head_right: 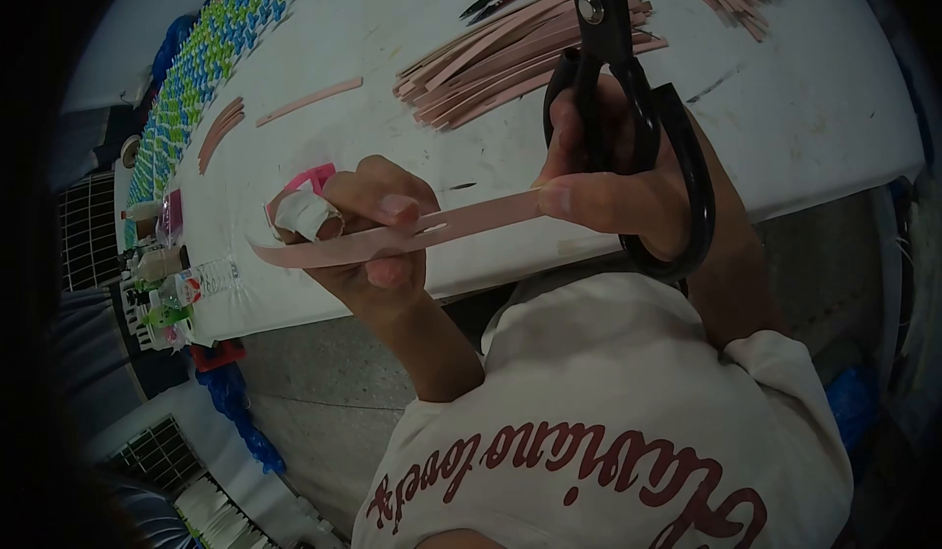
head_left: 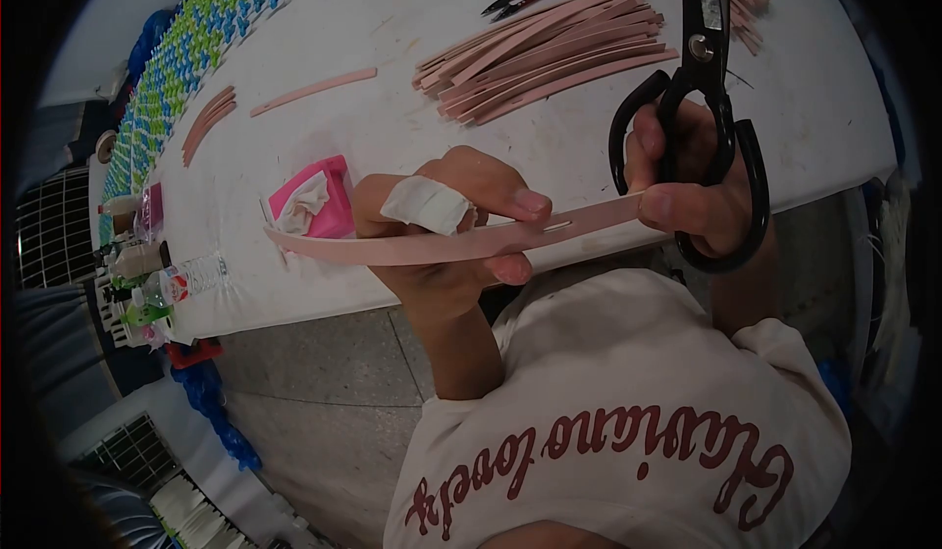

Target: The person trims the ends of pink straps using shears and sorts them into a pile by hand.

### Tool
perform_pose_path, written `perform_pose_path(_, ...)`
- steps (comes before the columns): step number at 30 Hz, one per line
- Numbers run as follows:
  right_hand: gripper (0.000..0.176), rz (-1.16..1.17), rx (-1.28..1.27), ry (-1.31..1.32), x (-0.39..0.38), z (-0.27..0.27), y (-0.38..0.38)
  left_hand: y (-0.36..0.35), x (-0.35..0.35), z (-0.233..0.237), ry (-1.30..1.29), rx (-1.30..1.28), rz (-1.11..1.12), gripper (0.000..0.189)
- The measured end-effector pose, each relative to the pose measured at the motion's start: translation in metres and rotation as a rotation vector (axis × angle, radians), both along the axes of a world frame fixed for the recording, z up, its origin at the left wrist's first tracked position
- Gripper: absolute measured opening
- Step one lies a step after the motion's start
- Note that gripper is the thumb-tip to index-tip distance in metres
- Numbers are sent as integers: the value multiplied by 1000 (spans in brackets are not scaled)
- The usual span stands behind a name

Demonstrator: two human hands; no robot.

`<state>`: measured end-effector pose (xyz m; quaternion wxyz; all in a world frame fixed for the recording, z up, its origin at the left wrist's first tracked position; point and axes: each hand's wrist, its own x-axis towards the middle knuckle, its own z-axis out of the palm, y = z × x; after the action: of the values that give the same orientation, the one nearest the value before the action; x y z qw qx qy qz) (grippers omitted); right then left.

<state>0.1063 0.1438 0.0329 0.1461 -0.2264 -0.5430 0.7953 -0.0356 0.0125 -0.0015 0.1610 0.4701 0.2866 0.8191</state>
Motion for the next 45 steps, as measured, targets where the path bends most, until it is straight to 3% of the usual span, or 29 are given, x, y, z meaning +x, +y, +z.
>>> perform_pose_path(2,36,16,-8,11,1,0,2,0,-1,-2,184,-57,103,54)
perform_pose_path(5,33,38,-26,22,3,-2,5,-6,-6,-6,198,-38,120,54)
perform_pose_path(9,34,33,3,9,6,-5,8,-6,-10,-5,197,-47,108,53)
perform_pose_path(11,34,27,23,18,7,-7,10,-3,-7,-6,44,69,89,51)
perform_pose_path(27,43,25,93,113,15,-17,22,-7,-14,-8,150,60,96,54)
perform_pose_path(29,39,34,99,91,19,-14,28,-12,-18,-8,246,-21,181,54)
perform_pose_path(32,36,32,93,84,24,-15,36,-16,-15,-5,110,-33,237,50)
perform_pose_path(45,37,-31,144,180,49,-30,70,-19,-21,-3,102,-59,255,44)
